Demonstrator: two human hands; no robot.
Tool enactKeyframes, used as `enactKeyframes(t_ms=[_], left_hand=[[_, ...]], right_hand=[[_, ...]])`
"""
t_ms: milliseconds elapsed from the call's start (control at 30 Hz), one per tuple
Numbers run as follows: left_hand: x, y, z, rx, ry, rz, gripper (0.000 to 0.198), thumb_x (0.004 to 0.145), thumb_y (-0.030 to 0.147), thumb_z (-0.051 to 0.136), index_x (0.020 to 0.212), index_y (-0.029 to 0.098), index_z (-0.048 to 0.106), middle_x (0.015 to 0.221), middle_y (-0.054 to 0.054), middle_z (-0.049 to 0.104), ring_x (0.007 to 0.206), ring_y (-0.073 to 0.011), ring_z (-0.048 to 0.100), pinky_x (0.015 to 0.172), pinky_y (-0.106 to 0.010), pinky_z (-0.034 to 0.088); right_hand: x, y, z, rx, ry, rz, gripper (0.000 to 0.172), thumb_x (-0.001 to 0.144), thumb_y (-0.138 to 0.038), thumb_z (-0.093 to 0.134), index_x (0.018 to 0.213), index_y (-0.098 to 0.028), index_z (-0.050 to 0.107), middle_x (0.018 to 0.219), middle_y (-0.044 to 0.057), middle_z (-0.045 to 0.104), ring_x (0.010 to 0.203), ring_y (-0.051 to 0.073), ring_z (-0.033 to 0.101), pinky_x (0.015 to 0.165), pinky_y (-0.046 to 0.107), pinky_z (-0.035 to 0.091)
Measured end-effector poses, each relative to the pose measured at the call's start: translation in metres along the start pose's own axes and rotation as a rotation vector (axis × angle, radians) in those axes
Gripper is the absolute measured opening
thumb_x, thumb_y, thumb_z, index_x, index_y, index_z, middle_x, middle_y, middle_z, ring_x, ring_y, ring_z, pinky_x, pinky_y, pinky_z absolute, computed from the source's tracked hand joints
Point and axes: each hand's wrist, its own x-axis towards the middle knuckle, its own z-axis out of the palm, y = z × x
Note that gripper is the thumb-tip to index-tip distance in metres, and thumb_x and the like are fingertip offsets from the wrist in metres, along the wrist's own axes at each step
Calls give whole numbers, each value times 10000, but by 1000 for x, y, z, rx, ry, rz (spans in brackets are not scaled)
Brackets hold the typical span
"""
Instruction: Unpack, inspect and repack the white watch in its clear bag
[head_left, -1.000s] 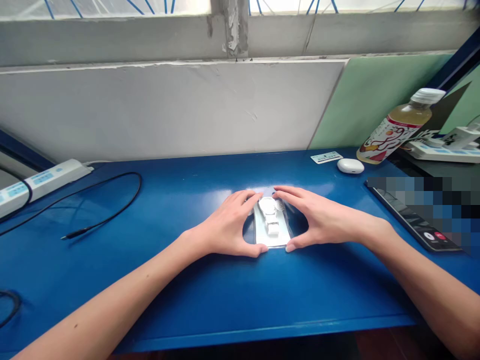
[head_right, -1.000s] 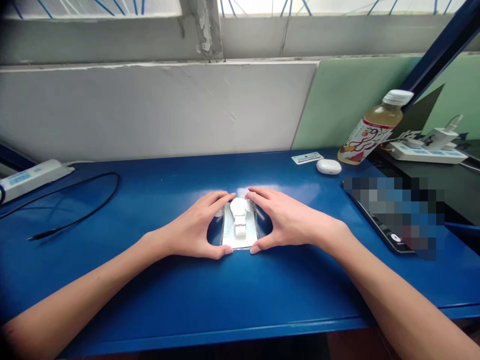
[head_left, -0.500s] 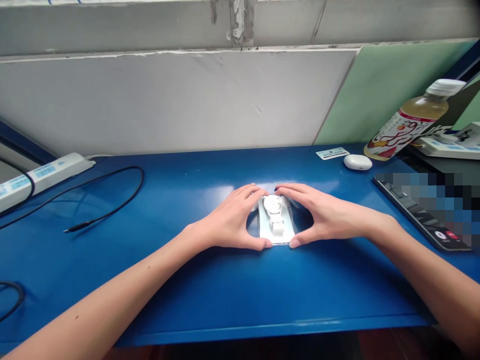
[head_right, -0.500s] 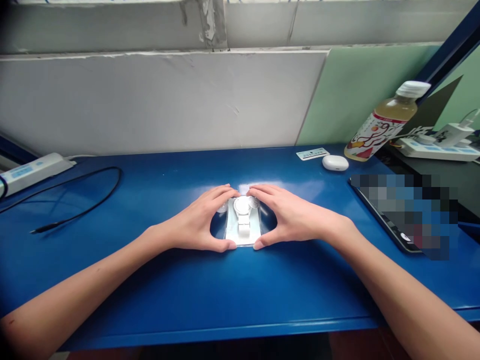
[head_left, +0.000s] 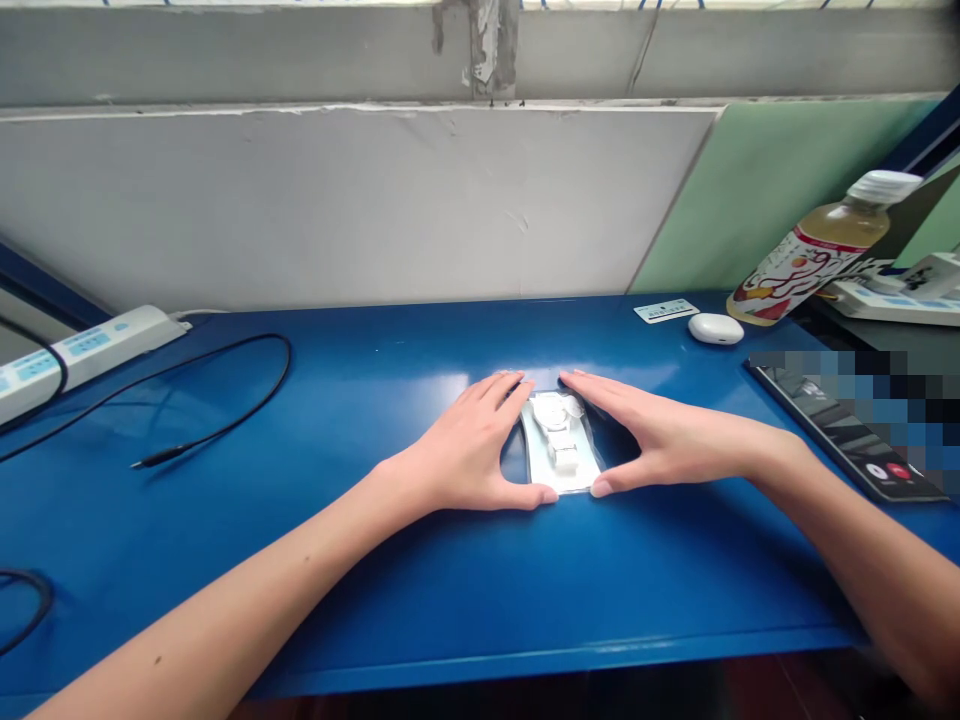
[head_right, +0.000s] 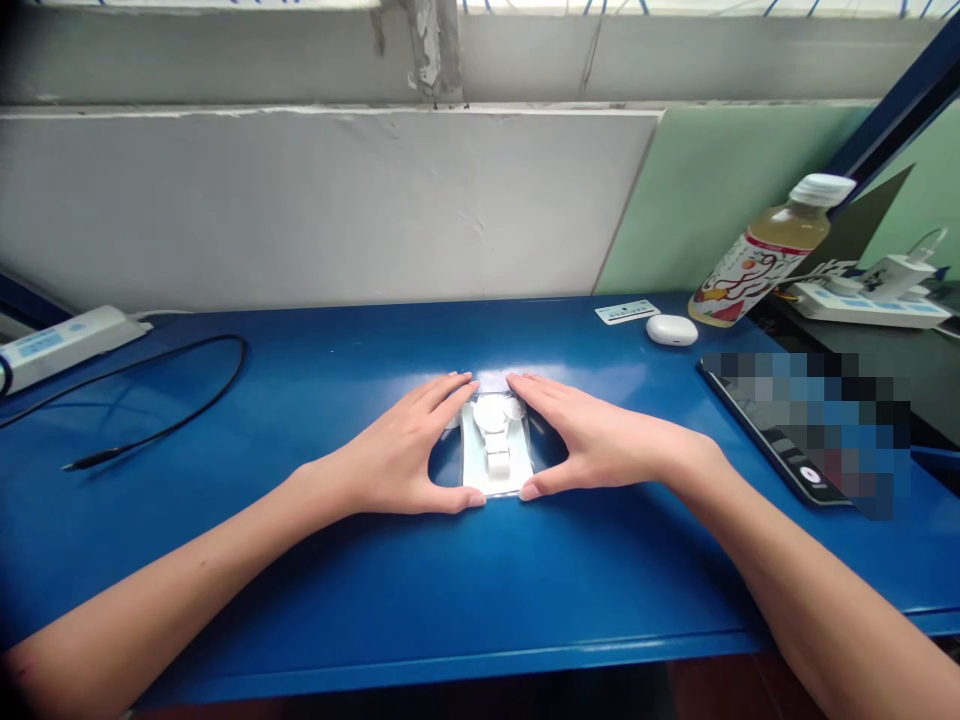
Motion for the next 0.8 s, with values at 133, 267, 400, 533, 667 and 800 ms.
enactKeyframes(t_ms=[133,267,400,533,667,800], left_hand=[[0,2,-6,94,-89,-41,1168,728,783,607,1555,46,237,1628,-213,206,1508,-397,158,1201,-518,206],[1,2,-10,131,-156,-61,1170,762,816,530,1584,73,152,1648,-164,144,1520,-395,92,1216,-527,121],[1,-1,-9,103,-170,-44,1177,767,835,506,1589,81,129,1651,-155,138,1525,-386,58,1219,-531,92],[1,-3,-7,66,-144,-31,1193,754,839,527,1582,70,147,1638,-175,194,1525,-381,74,1220,-536,91],[0,-4,-7,31,-116,-30,1189,729,834,567,1566,71,206,1618,-203,249,1519,-390,111,1215,-543,121],[0,-4,-6,-1,-76,-9,1118,721,811,606,1543,124,284,1593,-194,321,1511,-401,146,1203,-577,143]], right_hand=[[4,-4,-1,-72,-42,0,1207,737,-723,654,1591,-68,108,1664,161,68,1519,373,101,1227,503,186],[5,-4,4,-115,-42,-27,1198,757,-751,607,1588,-57,94,1660,169,41,1519,373,65,1224,521,172],[0,1,13,-98,42,-53,1178,778,-733,604,1598,-115,26,1665,154,-9,1518,373,41,1212,548,182],[-3,6,14,-96,104,-83,1209,751,-730,645,1601,-142,17,1663,162,-60,1516,384,33,1202,556,207],[-2,7,12,-123,126,-114,1176,755,-719,654,1602,-148,71,1660,179,-30,1511,400,61,1194,575,222],[0,7,12,-118,140,-153,1152,762,-702,661,1601,-153,96,1658,179,37,1505,411,107,1191,589,232]])
